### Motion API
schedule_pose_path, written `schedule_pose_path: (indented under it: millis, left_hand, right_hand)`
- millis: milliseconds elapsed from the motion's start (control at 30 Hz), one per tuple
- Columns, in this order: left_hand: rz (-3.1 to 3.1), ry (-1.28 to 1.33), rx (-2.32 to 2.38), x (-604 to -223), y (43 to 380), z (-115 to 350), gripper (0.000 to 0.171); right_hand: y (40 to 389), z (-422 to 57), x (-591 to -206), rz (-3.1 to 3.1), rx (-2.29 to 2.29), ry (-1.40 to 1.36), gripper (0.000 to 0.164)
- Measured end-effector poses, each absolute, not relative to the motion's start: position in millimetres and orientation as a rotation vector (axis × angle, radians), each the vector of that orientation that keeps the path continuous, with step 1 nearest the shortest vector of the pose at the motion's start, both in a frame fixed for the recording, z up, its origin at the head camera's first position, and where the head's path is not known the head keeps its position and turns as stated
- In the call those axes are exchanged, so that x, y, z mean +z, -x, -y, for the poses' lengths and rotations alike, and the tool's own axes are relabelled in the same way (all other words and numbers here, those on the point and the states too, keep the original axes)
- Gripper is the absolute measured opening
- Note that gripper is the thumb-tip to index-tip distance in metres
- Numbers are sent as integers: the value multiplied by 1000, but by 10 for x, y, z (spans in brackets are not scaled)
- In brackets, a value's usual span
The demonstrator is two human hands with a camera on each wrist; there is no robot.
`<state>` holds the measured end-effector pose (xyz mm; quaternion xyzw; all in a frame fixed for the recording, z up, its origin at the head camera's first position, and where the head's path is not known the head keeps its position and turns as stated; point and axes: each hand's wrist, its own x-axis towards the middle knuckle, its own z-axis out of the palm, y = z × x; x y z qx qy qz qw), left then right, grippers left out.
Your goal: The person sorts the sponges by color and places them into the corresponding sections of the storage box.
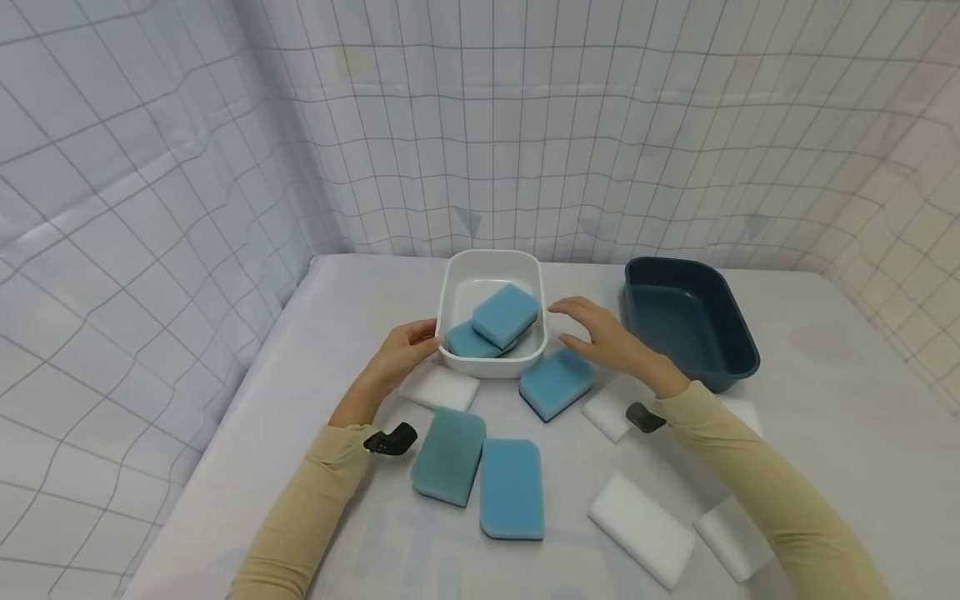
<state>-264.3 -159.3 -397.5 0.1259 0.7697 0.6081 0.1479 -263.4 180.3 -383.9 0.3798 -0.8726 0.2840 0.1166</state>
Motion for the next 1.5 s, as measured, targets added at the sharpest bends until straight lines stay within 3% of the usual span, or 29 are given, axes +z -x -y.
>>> schedule_pose_path:
  millis: [767,1500]
  left_hand:
    - [-2230,-326,1735,-3991,2639,1591,53]
    - [-2251,-344,1725,-3996,2644,1587,51]
  right_hand:
    - [2509,-1905,-3884,2692,825,-1130,42]
    - [2425,-1932,-3918,2917,896,-1156,50]
